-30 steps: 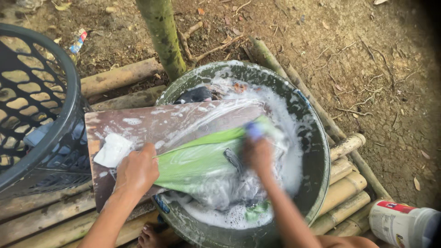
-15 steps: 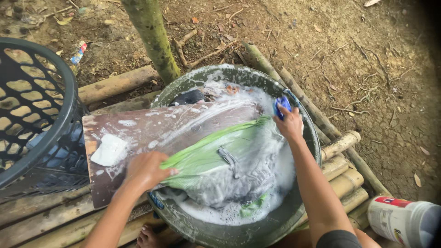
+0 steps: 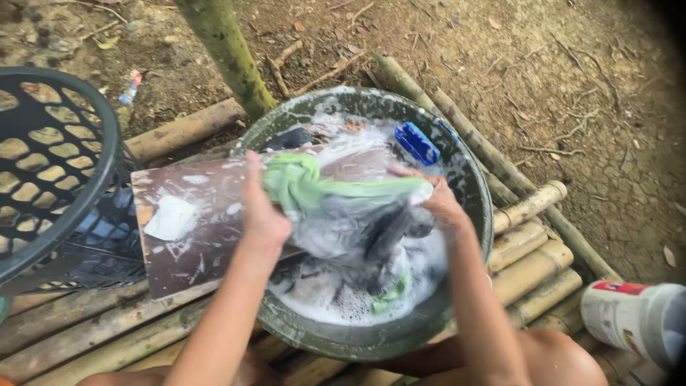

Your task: The person washes clothes in a plastic basin using a brush and a wooden board. They scrub a grey shirt and a green cloth against the board, rinse them in the soapy water, and place the items into a black plastic basket.

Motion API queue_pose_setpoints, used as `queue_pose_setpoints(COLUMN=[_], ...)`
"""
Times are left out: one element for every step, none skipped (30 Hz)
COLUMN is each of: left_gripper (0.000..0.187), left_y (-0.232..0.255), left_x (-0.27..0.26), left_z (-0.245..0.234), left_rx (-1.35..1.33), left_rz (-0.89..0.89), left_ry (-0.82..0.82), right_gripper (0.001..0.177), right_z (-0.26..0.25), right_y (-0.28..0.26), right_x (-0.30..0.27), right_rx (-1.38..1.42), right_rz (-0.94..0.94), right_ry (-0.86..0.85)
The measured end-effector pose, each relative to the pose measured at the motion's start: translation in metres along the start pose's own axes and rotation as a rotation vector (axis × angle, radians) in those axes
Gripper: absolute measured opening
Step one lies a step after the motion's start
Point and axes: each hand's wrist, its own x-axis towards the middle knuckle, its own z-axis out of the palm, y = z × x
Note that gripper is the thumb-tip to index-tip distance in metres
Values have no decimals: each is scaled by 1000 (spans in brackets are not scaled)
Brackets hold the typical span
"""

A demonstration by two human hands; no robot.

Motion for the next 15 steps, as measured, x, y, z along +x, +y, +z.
queue_pose_setpoints(left_gripper=[33, 34, 35, 36, 37, 38, 39, 40, 42, 43, 44, 45, 46, 48, 49], left_y=[-25, -51, -79, -103, -120, -135, -147, -155, -163, -167, -168, -168, -170, -169, -166], left_x=[7, 13, 19, 22, 21, 15, 18, 23, 24, 24, 25, 26, 29, 29, 27], left_z=[0, -1, -2, -4, -11, -18, -19, -20, -21, -23, -23, -23, -21, -20, -20], left_rx=[-28, -53, -79, -106, -115, -119, -111, -106, -85, -64, -39, -13, 3, 29, 63], left_rz=[-44, -93, -139, -182, -210, -230, -243, -251, -267, -272, -278, -280, -283, -277, -261], left_ry=[53, 107, 128, 143, 152, 169, 169, 163, 158, 157, 145, 137, 131, 115, 107], right_gripper=[69, 65, 61, 58, 58, 53, 49, 45, 41, 38, 38, 49, 63, 63, 58], right_z=[25, 58, 109, 145, 145, 143, 140, 138, 137, 138, 137, 138, 138, 149, 165], right_y=[-3, -6, -8, -10, -6, 2, 14, 27, 41, 53, 61, 66, 67, 65, 60], right_x=[-2, -2, -2, -5, -7, -7, -2, 4, 4, 3, 1, -1, -5, -14, -21], right_rx=[365, 728, 530, 329, 333, 183, 32, -119, -272, -426, -427, -523, -620, -623, -597], right_rz=[-70, -143, -201, -254, -251, -216, -189, -160, -121, -81, -81, -235, -391, -389, -384], right_ry=[202, 407, 482, 553, 556, 616, 672, 727, 778, 826, 828, 891, 948, 949, 900])
